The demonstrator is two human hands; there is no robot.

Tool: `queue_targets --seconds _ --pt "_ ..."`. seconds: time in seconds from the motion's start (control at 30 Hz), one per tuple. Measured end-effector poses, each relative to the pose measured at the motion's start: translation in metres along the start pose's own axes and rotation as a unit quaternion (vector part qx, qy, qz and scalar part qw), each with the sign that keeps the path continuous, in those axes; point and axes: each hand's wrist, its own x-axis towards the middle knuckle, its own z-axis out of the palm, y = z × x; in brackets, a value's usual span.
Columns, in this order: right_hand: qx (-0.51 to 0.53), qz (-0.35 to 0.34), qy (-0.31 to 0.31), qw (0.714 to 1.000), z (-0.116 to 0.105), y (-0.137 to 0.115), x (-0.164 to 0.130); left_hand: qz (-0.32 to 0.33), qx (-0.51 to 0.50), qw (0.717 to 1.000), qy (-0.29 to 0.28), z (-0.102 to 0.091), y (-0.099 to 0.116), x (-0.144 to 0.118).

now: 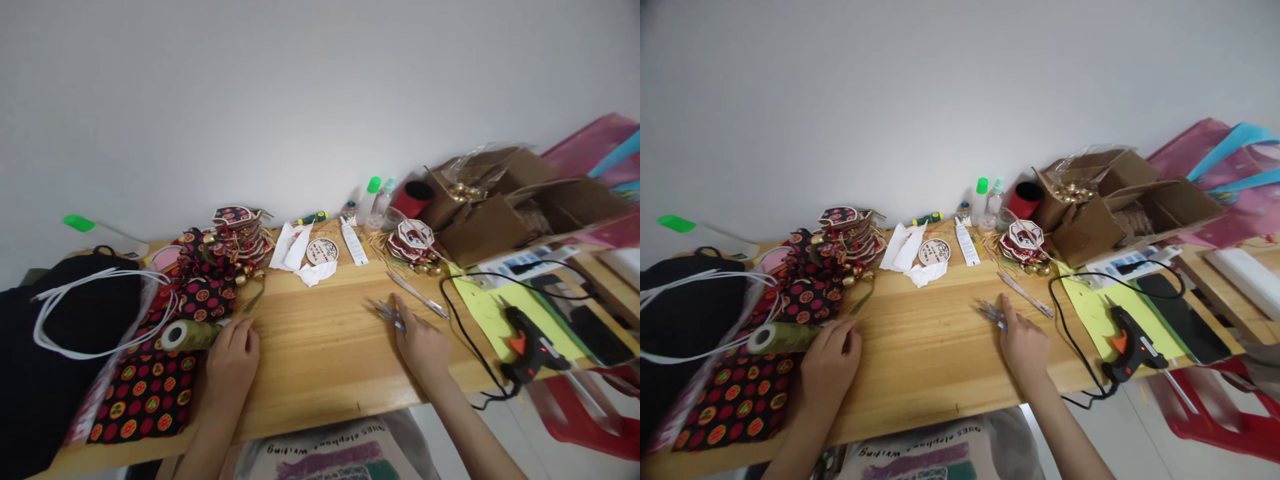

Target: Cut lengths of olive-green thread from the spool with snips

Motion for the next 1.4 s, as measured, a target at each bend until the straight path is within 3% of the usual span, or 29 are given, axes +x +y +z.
queue_targets --seconds 0.3,0.43,0.53,0.7,0.9,1.0,1.1,1.17,1.27,1.4 --pt "0.054 -0.003 0.045 0.998 0.004 0.005 -0.002 0.004 -0.012 1.0 0.018 -0.001 0.002 0.002" --pt "0.156 0.01 0.046 0.987 0.002 0.004 -0.008 0.008 -0.008 1.0 0.019 -0.001 0.002 0.003" --pt "0.283 -0.001 -0.006 0.959 -0.008 -0.007 -0.015 0.007 -0.003 1.0 0.022 -0.001 0.002 0.003" --pt "0.467 -0.07 -0.164 0.866 -0.034 -0.038 -0.023 -0.002 -0.007 0.999 0.031 -0.002 0.004 0.005" --pt "0.596 -0.18 -0.277 0.732 -0.044 -0.085 -0.022 0.002 -0.013 0.999 0.031 -0.002 0.005 0.006" --pt "0.629 -0.127 -0.372 0.671 -0.041 -0.109 -0.02 -0.004 -0.017 0.999 0.035 -0.001 0.004 0.005" --pt "0.661 0.003 -0.504 0.556 -0.043 -0.13 -0.016 -0.007 -0.029 0.999 0.041 0.0 0.003 0.005" --pt "0.669 0.061 -0.549 0.497 -0.046 -0.14 -0.012 -0.011 -0.035 0.998 0.044 0.0 0.003 0.005" --pt "0.664 0.092 -0.585 0.457 -0.05 -0.149 -0.005 -0.019 -0.044 0.998 0.043 0.001 0.003 0.004" --pt "0.654 0.123 -0.608 0.434 -0.052 -0.158 0.002 -0.027 -0.056 0.997 0.04 0.002 0.002 0.003"
